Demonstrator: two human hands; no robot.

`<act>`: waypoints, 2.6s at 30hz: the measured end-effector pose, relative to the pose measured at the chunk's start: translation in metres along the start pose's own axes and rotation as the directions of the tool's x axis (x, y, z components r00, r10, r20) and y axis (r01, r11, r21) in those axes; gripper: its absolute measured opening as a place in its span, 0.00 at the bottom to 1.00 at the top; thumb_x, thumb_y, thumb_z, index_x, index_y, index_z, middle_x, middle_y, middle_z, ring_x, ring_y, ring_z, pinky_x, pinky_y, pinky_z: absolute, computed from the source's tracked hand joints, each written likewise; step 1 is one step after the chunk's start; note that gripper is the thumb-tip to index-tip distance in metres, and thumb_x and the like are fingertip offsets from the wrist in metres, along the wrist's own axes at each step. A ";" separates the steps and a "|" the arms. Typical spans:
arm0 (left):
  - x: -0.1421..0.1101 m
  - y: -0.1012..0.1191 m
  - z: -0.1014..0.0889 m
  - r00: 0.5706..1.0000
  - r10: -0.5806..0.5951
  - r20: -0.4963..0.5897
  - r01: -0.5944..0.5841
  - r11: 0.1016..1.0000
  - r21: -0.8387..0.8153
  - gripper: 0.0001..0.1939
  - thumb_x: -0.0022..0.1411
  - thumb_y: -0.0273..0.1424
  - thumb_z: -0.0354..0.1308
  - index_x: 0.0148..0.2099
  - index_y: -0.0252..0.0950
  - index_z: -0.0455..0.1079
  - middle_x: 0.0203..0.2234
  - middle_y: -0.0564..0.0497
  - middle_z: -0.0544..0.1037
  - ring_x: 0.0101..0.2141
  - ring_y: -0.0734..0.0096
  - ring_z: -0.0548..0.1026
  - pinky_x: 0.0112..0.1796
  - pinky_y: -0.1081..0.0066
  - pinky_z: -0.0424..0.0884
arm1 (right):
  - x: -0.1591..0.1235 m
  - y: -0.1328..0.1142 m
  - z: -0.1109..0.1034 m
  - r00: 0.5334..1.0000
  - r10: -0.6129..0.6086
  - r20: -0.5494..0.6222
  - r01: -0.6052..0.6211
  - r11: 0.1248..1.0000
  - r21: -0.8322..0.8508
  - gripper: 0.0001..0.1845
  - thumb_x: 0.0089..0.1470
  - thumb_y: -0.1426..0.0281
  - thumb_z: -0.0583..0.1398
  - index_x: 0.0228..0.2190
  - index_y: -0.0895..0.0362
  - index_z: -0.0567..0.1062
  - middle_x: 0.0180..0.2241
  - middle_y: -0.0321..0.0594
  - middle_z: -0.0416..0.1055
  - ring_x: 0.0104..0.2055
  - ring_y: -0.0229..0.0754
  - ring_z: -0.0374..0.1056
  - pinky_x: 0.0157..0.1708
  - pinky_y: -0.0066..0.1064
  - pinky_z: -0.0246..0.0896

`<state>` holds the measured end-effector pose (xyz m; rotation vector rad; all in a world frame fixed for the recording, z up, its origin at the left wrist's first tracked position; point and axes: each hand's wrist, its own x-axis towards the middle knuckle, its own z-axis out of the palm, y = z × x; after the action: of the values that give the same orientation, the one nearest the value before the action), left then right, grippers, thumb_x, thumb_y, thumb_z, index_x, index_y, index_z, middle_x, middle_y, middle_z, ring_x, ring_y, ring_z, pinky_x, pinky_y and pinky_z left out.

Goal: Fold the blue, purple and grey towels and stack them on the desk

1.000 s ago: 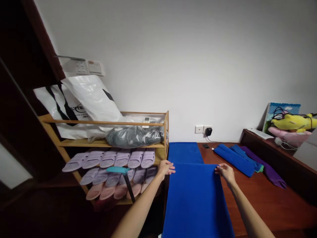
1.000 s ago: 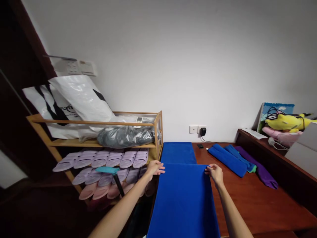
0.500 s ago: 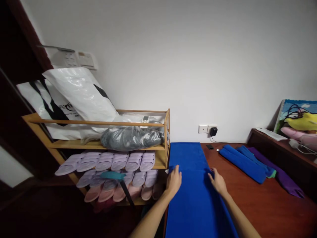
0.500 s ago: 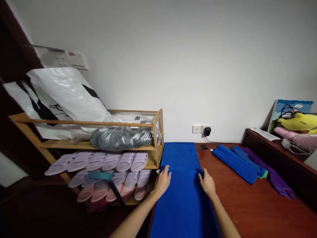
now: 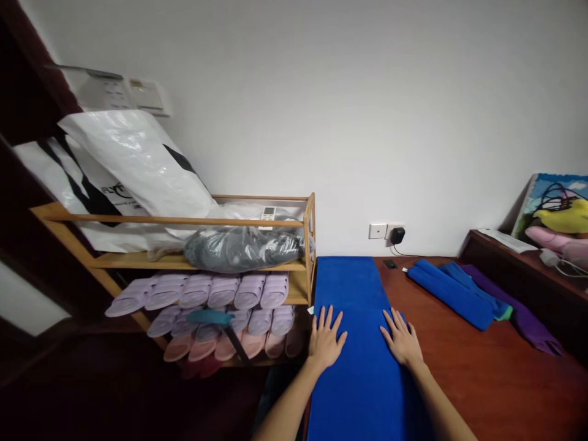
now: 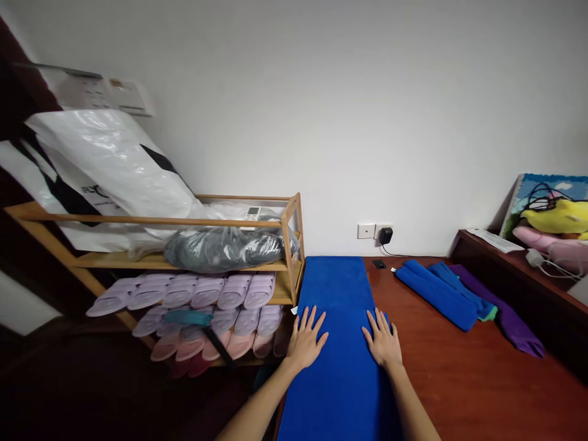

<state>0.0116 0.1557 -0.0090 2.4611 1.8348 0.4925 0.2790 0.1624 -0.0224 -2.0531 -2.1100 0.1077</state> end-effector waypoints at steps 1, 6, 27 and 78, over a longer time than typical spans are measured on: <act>-0.004 0.002 -0.001 1.000 0.004 0.004 -0.004 1.000 0.009 0.29 0.66 0.48 0.40 0.67 0.48 0.47 0.66 0.50 0.46 0.65 0.52 0.40 0.59 0.47 0.44 | -0.004 0.000 -0.001 1.000 -0.002 -0.004 0.002 1.000 -0.003 0.35 0.59 0.48 0.38 0.63 0.47 0.47 0.66 0.36 0.39 0.67 0.43 0.35 0.63 0.49 0.36; -0.029 0.014 -0.010 0.999 0.018 0.037 -0.019 0.999 0.038 0.29 0.67 0.45 0.42 0.67 0.47 0.46 0.67 0.49 0.45 0.65 0.51 0.39 0.59 0.46 0.44 | -0.035 0.002 -0.002 1.000 0.009 -0.001 -0.009 1.000 -0.001 0.34 0.59 0.48 0.38 0.63 0.47 0.47 0.66 0.37 0.39 0.67 0.43 0.35 0.63 0.49 0.34; -0.135 0.051 -0.031 0.997 0.077 -0.010 -0.076 0.996 0.055 0.30 0.67 0.42 0.44 0.68 0.47 0.43 0.66 0.48 0.46 0.64 0.50 0.42 0.58 0.45 0.46 | -0.156 0.005 -0.012 0.998 -0.014 -0.055 0.014 1.000 -0.005 0.34 0.59 0.49 0.40 0.63 0.48 0.48 0.66 0.39 0.42 0.67 0.46 0.38 0.61 0.51 0.41; -0.102 0.002 -0.076 0.854 -0.217 0.474 0.520 0.290 -0.803 0.25 0.33 0.48 0.68 0.29 0.34 0.69 0.19 0.54 0.73 0.22 0.70 0.71 0.26 0.71 0.64 | -0.158 0.046 -0.079 0.945 0.088 0.314 -0.320 0.071 0.945 0.23 0.37 0.51 0.66 0.21 0.55 0.65 0.20 0.32 0.64 0.23 0.36 0.62 0.27 0.29 0.58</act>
<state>-0.0327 0.0470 0.0400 1.1806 1.3219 0.7897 0.3423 0.0005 0.0325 -1.3155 -0.9936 1.4133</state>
